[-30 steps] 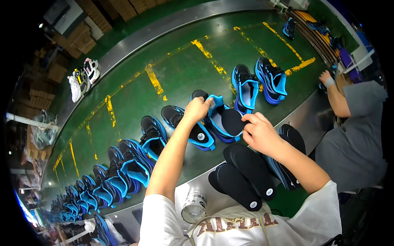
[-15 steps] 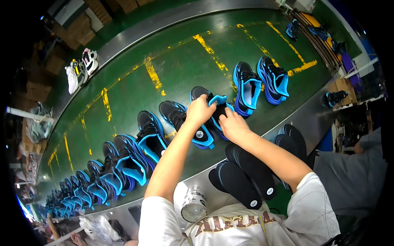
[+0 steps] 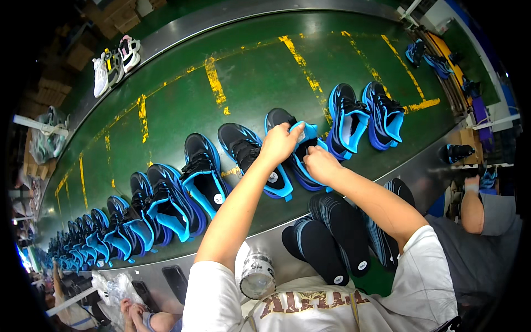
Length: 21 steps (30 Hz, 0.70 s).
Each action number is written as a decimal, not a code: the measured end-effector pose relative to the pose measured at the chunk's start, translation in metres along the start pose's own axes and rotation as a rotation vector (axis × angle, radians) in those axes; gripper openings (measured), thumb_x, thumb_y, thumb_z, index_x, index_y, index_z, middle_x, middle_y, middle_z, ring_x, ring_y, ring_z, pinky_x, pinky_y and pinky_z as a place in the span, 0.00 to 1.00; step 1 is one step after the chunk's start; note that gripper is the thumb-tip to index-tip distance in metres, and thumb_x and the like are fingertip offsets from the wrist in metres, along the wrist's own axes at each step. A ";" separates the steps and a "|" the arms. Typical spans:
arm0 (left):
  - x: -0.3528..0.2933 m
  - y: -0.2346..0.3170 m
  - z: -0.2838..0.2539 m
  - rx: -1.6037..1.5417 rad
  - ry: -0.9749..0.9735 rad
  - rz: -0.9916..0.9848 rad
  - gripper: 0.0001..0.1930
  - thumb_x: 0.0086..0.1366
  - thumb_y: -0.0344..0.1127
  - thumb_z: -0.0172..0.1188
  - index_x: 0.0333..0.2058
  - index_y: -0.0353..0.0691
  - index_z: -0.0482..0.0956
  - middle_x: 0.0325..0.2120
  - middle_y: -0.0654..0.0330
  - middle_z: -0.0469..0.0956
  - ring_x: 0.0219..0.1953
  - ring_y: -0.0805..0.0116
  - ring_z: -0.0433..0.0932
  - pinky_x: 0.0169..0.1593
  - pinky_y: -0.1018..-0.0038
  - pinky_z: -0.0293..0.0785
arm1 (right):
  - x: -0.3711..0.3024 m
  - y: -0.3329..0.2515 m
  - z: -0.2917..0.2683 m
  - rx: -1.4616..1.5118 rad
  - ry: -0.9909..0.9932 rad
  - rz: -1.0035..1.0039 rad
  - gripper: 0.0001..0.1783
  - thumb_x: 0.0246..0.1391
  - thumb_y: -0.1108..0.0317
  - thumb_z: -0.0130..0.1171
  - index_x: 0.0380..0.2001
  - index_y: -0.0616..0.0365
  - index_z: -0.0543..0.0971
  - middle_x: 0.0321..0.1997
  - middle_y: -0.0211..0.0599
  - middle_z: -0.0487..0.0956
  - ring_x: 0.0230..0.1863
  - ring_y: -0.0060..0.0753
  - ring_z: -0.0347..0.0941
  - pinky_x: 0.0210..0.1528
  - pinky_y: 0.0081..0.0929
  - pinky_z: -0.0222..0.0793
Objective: The person inserts black insoles into several blue and black shoes on an assembly line by hand. The person picks up insoles from a stack, places them into the shoes, and pushes them down to ensure they are seated properly.
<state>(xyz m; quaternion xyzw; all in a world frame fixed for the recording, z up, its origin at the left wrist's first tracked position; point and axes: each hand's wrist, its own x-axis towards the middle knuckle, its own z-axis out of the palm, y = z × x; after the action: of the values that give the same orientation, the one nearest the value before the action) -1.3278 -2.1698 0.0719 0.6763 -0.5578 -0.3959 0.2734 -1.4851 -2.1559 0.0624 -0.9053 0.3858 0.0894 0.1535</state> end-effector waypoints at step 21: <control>-0.011 0.010 -0.005 0.022 0.102 0.041 0.23 0.53 0.50 0.56 0.34 0.32 0.70 0.20 0.48 0.74 0.25 0.56 0.75 0.28 0.66 0.68 | 0.036 0.001 -0.020 -0.563 -0.519 -0.380 0.16 0.47 0.61 0.53 0.39 0.55 0.76 0.44 0.38 0.73 0.49 0.38 0.66 0.49 0.28 0.61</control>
<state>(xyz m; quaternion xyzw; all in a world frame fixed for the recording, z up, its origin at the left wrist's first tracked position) -1.3299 -2.1616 0.0856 0.6870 -0.5614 -0.3489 0.3019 -1.4606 -2.1877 0.0706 -0.9143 0.1213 0.3863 0.0062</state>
